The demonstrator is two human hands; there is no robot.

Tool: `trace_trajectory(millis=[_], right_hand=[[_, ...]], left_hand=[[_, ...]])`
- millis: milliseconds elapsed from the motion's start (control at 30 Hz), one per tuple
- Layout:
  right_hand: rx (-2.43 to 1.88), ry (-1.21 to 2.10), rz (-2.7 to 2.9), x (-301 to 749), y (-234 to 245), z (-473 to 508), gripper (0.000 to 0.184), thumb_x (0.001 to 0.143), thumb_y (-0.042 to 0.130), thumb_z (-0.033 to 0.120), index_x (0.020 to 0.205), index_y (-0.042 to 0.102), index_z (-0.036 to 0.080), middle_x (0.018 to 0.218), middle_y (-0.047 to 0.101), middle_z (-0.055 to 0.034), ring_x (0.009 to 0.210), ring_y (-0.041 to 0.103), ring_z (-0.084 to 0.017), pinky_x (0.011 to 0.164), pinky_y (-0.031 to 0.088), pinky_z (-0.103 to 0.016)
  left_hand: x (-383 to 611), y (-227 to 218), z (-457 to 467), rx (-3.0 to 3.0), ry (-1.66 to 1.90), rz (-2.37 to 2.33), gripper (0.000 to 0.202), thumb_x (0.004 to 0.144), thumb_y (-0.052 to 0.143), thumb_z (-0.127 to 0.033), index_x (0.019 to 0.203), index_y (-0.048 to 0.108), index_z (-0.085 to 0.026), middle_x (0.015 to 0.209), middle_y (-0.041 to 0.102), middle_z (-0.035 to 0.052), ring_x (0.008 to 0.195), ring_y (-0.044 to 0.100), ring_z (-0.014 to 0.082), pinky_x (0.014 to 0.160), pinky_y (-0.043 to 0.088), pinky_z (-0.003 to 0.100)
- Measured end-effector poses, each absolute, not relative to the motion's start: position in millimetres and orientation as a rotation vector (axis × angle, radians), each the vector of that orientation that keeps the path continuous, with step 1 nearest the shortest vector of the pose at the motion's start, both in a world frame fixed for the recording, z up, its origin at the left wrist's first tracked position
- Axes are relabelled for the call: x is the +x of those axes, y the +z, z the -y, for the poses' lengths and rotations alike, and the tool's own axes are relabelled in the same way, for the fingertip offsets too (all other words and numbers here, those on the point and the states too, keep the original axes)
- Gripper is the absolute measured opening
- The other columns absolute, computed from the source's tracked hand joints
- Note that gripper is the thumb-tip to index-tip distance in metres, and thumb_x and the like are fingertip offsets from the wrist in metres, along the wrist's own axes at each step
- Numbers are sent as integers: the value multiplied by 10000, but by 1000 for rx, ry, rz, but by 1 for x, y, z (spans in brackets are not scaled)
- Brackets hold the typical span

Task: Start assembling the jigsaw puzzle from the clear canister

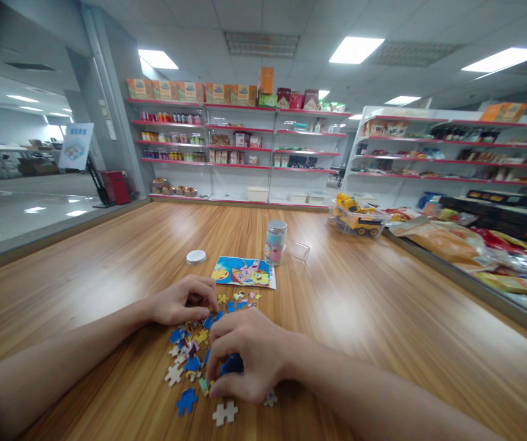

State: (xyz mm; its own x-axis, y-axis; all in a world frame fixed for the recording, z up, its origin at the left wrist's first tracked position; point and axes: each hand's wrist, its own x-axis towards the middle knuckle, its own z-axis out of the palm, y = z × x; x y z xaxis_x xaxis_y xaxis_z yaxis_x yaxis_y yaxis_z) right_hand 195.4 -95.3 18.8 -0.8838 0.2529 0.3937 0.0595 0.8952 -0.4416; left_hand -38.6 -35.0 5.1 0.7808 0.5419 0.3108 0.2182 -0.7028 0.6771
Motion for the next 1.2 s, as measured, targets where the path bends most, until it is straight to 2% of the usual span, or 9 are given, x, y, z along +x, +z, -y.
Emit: trace_trajectory(millis=[133,233,367,500,700,800,867,1000,1200], right_hand=[[-366,607,2785,203,47,90,92,779,672,242,761,683,153,684,630,-5,615,550,-114,584,413,-221],[-670,583,2990,212,78,90,64,751,692,206,802,702,167,662,631,18,579,533,-99,551,370,-206],[-997,461,3173,223,104,97,219,684,761,339,847,728,196,653,622,19,549,492,-110,485,280,-216],[-1082,359,3257,224,104,104,324,657,780,409,912,726,216,667,633,14,560,485,-128,472,239,-229],[-1080,244,3389,217,101,110,177,696,721,278,857,733,204,697,658,-14,553,490,-139,465,224,-239],[-1132,232,3372,218,104,113,181,695,680,227,863,741,204,687,666,-22,526,486,-137,467,226,-246],[-1097,295,3329,217,104,114,201,706,695,273,891,747,215,697,675,-16,541,507,-140,473,242,-243],[-1013,341,3319,212,98,114,283,740,718,460,865,756,209,682,684,-14,553,535,-143,469,256,-241],[-976,358,3320,204,91,115,350,773,684,528,869,759,200,707,707,-28,538,552,-145,456,268,-239]], left_hand=[[-39,5,35,2348,659,-576,261,853,631,-362,899,724,-122,846,587,68,692,510,126,560,377,207],[-39,7,35,2352,649,-567,254,856,629,-359,908,722,-128,863,597,72,713,526,134,566,376,210],[-38,9,36,2350,654,-562,229,836,639,-334,896,727,-131,846,589,66,682,516,126,550,360,209],[-38,9,37,2339,641,-562,232,835,631,-323,903,726,-122,843,585,70,657,504,117,528,351,199],[-37,8,37,2339,638,-567,215,831,628,-300,896,725,-119,827,582,67,652,501,115,526,342,200],[-37,9,38,2338,630,-585,203,825,631,-286,892,724,-119,821,575,62,637,491,110,518,332,201],[-37,10,38,2335,633,-584,198,823,635,-286,886,723,-121,815,571,58,633,488,109,515,329,200],[-37,10,37,2341,643,-571,201,830,637,-296,888,721,-123,815,573,57,652,495,115,527,341,199],[-38,9,37,2347,638,-567,217,845,633,-316,895,718,-123,822,576,57,663,501,117,528,343,197]])
